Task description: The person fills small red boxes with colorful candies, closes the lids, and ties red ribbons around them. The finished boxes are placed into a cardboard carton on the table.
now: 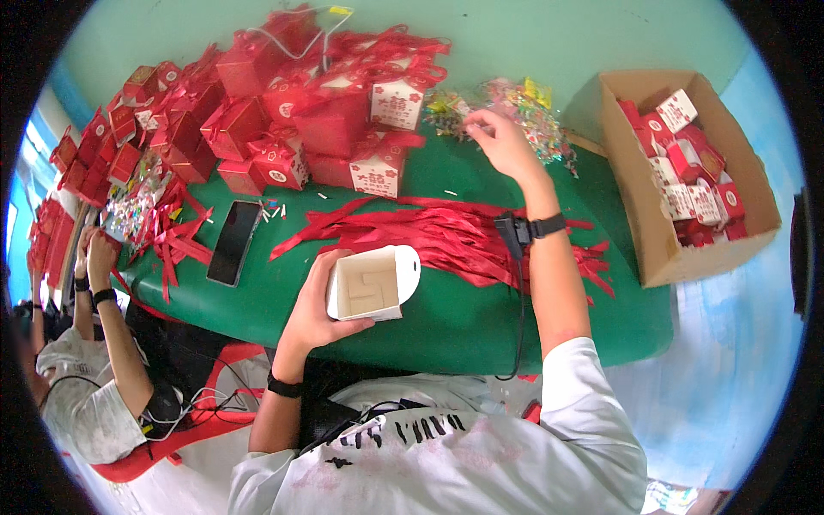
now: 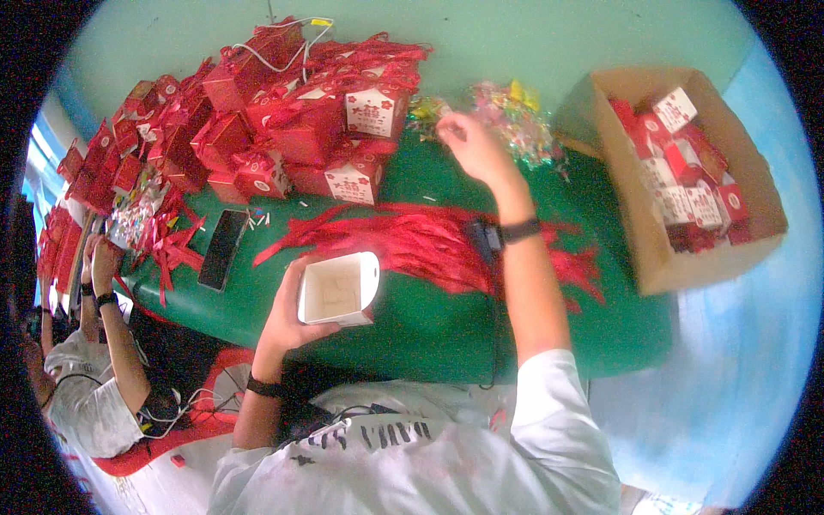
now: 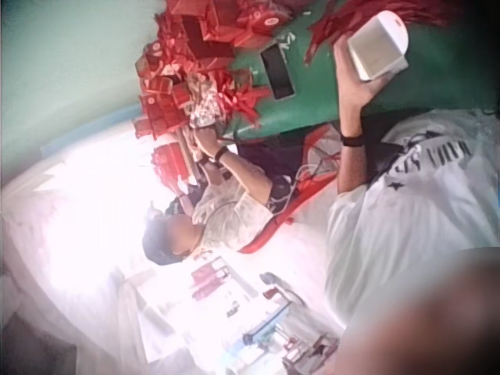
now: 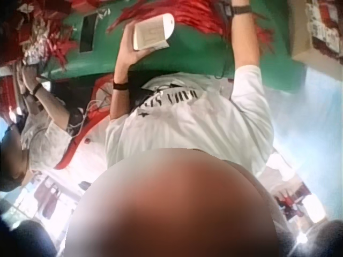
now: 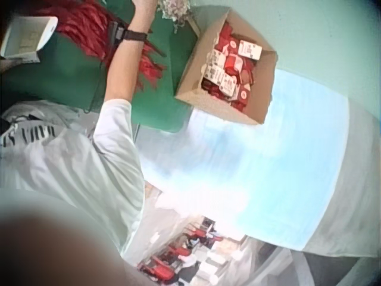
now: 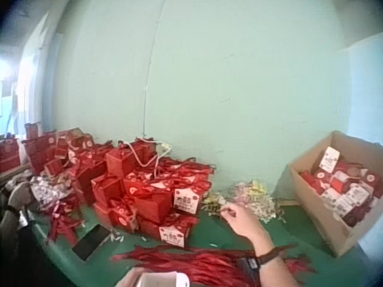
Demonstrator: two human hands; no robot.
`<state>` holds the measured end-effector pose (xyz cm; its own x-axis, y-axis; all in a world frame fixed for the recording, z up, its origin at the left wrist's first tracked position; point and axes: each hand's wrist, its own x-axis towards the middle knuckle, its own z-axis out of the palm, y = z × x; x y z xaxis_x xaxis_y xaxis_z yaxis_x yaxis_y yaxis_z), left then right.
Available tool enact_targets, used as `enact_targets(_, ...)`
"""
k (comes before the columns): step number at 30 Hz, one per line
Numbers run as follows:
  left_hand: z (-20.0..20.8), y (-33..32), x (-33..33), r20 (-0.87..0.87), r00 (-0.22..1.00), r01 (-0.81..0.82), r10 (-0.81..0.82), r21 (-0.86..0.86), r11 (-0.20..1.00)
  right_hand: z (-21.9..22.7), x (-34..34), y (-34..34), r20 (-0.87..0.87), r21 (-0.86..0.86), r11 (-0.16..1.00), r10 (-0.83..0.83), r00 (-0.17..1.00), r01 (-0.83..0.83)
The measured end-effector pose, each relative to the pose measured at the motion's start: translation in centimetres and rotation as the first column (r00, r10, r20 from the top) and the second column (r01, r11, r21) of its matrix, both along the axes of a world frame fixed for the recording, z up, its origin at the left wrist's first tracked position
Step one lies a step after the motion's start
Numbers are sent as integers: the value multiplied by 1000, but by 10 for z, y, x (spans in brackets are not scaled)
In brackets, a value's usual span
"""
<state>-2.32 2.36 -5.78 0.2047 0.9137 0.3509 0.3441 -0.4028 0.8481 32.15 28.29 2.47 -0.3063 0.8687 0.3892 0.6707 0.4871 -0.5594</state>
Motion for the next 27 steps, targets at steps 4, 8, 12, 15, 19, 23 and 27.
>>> enact_targets(4, 4, 0, 1, -52, 999, 12, -9, 45, 999, 4, 2, -1, 138, -151, 977, 172, 975, -151)
enact_targets(8, -1, 1, 2, -22, 1000, 16, -15, 52, 999, 5, -7, -3, 270, -236, 949, 269, 924, -208)
enact_targets(12, -6, 0, 3, 35, 999, 2, -2, -12, 1000, 8, 1, -6, 231, -225, 939, 311, 922, -260)
enact_targets(15, -13, 1, 2, 69, 997, -23, 24, -8, 1000, 19, 6, -17, 232, -184, 967, 218, 948, -177)
enact_targets(19, -14, 3, 6, 31, 998, -60, 60, -5, 998, 23, 28, -20, 212, -145, 974, 202, 956, -174)
enact_targets(23, -3, -1, 21, -24, 997, -78, 78, -22, 997, 22, 47, -18, 276, -210, 969, 184, 943, -127)
enact_targets(27, -9, -4, 32, -47, 996, -70, 70, -4, 998, 24, 52, -18, 297, -241, 960, 209, 932, -139)
